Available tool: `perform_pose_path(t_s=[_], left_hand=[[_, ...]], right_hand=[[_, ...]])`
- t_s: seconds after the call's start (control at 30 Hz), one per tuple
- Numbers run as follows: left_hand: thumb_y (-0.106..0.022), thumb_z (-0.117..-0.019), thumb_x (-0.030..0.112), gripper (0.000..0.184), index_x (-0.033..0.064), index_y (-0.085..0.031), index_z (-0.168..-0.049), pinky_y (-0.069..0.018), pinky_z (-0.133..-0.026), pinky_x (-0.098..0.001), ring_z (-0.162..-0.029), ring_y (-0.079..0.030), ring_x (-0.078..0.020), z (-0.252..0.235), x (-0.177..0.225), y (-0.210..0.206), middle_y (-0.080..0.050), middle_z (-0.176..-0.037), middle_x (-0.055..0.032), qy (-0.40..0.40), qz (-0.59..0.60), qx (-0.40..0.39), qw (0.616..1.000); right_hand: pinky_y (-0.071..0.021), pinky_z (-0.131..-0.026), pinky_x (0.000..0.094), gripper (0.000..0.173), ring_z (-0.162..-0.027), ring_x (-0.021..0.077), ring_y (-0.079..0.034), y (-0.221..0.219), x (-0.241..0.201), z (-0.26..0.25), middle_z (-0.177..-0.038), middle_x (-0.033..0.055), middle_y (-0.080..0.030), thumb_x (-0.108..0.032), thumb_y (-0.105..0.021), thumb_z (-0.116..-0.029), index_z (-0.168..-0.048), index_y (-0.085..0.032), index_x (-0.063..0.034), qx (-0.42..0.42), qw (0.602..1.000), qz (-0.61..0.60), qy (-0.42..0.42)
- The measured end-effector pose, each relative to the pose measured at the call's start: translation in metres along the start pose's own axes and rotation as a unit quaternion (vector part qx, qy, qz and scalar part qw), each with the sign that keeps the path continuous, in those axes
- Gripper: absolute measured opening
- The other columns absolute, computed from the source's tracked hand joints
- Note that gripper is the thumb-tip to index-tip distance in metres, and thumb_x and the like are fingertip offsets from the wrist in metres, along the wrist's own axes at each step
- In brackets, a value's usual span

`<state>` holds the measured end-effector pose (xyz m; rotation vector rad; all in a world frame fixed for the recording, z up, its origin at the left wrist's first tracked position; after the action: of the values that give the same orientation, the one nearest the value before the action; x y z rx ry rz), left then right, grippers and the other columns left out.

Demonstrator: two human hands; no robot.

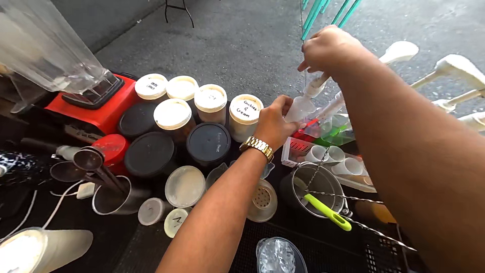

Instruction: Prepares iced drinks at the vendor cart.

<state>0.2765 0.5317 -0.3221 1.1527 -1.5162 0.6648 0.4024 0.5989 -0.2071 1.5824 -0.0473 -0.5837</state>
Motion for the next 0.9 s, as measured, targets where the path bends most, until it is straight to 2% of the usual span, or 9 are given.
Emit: perform_pose_path(t_s=[0.1,0.23,0.4,0.5,0.57,0.67,0.77,0.83,0.9], left_hand=[[-0.089,-0.0741,0.001,0.054,-0.0031,-0.062,-0.120,-0.0620,-0.086,-0.0364,-0.095,-0.073,-0.0206,0.000,-0.002,0.001,-0.071,-0.108,-0.0167,0.000,-0.010,0.004,1.000],[-0.090,-0.0739,0.003,0.054,-0.0043,-0.062,-0.120,-0.0619,-0.086,-0.0350,-0.096,-0.073,-0.0203,-0.001,-0.007,0.002,-0.071,-0.109,-0.0172,-0.009,-0.016,0.009,1.000],[-0.091,-0.0724,0.003,0.055,-0.0045,-0.062,-0.119,-0.0626,-0.083,-0.0339,-0.094,-0.074,-0.0194,-0.001,-0.013,0.003,-0.071,-0.107,-0.0168,-0.020,-0.013,0.021,0.999],[-0.090,-0.0733,0.004,0.055,-0.0061,-0.063,-0.120,-0.0624,-0.082,-0.0332,-0.093,-0.074,-0.0194,-0.002,-0.010,0.001,-0.073,-0.108,-0.0176,-0.051,-0.018,0.023,0.998],[-0.090,-0.0741,0.004,0.054,-0.0070,-0.064,-0.121,-0.0627,-0.083,-0.0335,-0.094,-0.074,-0.0201,0.000,-0.009,-0.001,-0.073,-0.108,-0.0182,-0.072,-0.022,0.019,0.997],[-0.089,-0.0744,0.003,0.055,-0.0078,-0.063,-0.122,-0.0622,-0.085,-0.0337,-0.097,-0.074,-0.0211,0.001,-0.011,0.000,-0.072,-0.109,-0.0193,-0.082,-0.024,0.025,0.996],[-0.090,-0.0734,0.004,0.055,-0.0074,-0.063,-0.120,-0.0622,-0.085,-0.0330,-0.096,-0.074,-0.0201,0.001,-0.013,-0.001,-0.072,-0.107,-0.0182,-0.090,-0.017,0.042,0.995],[-0.090,-0.0729,0.003,0.055,-0.0078,-0.063,-0.119,-0.0617,-0.086,-0.0335,-0.096,-0.074,-0.0205,0.001,-0.013,-0.001,-0.072,-0.107,-0.0186,-0.095,-0.013,0.048,0.994],[-0.090,-0.0726,0.002,0.054,-0.0076,-0.064,-0.119,-0.0614,-0.086,-0.0333,-0.096,-0.073,-0.0203,0.000,-0.013,-0.002,-0.072,-0.106,-0.0185,-0.095,-0.012,0.050,0.994]], right_hand=[[-0.0418,-0.073,0.0707,0.036,-0.099,0.0456,-0.065,-0.002,-0.008,0.016,-0.103,0.0237,-0.070,-0.027,-0.043,-0.1000,-0.100,-0.070,-0.0039,0.012,0.999,0.041,-0.022],[-0.0427,-0.076,0.0722,0.036,-0.108,0.0486,-0.064,-0.014,-0.011,0.025,-0.112,0.0259,-0.069,-0.028,-0.044,-0.1015,-0.112,-0.071,-0.0063,0.002,0.997,0.067,-0.031],[-0.0425,-0.076,0.0727,0.036,-0.109,0.0496,-0.063,-0.022,-0.007,0.023,-0.112,0.0265,-0.069,-0.028,-0.045,-0.1014,-0.112,-0.071,-0.0065,0.005,0.997,0.076,-0.026],[-0.0422,-0.077,0.0726,0.038,-0.102,0.0471,-0.066,-0.020,-0.003,0.014,-0.106,0.0235,-0.071,-0.030,-0.043,-0.1019,-0.114,-0.070,-0.0054,-0.008,0.999,0.045,-0.004],[-0.0440,-0.080,0.0744,0.040,-0.099,0.0468,-0.067,-0.013,0.000,0.002,-0.107,0.0244,-0.071,-0.030,-0.044,-0.1018,-0.118,-0.067,-0.0018,-0.012,1.000,-0.005,0.019],[-0.0528,-0.081,0.0564,0.037,-0.094,0.0290,-0.070,-0.004,-0.010,-0.010,-0.110,0.0154,-0.069,-0.030,-0.042,-0.1037,-0.120,-0.064,-0.0056,-0.010,0.998,-0.049,0.035],[-0.0442,-0.076,0.0730,0.034,-0.098,0.0462,-0.066,-0.012,-0.009,0.007,-0.105,0.0250,-0.070,-0.027,-0.048,-0.0994,-0.111,-0.069,-0.0035,0.010,0.999,0.019,0.028],[-0.0419,-0.078,0.0753,0.035,-0.109,0.0505,-0.063,-0.016,-0.010,0.019,-0.114,0.0267,-0.069,-0.027,-0.047,-0.1002,-0.119,-0.069,-0.0080,0.010,0.998,0.070,0.002],[-0.0426,-0.080,0.0752,0.037,-0.113,0.0509,-0.062,-0.020,-0.007,0.024,-0.118,0.0265,-0.068,-0.027,-0.047,-0.1007,-0.126,-0.068,-0.0102,0.010,0.997,0.082,-0.011]])
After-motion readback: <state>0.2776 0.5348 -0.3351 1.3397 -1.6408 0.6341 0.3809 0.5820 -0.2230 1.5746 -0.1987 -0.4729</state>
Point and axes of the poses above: each hand's wrist, its own z-axis away from the middle knuckle, its own y-axis out of the back of the hand, x = y × z, the point moved 6 cm from there along -z, towards the middle knuckle
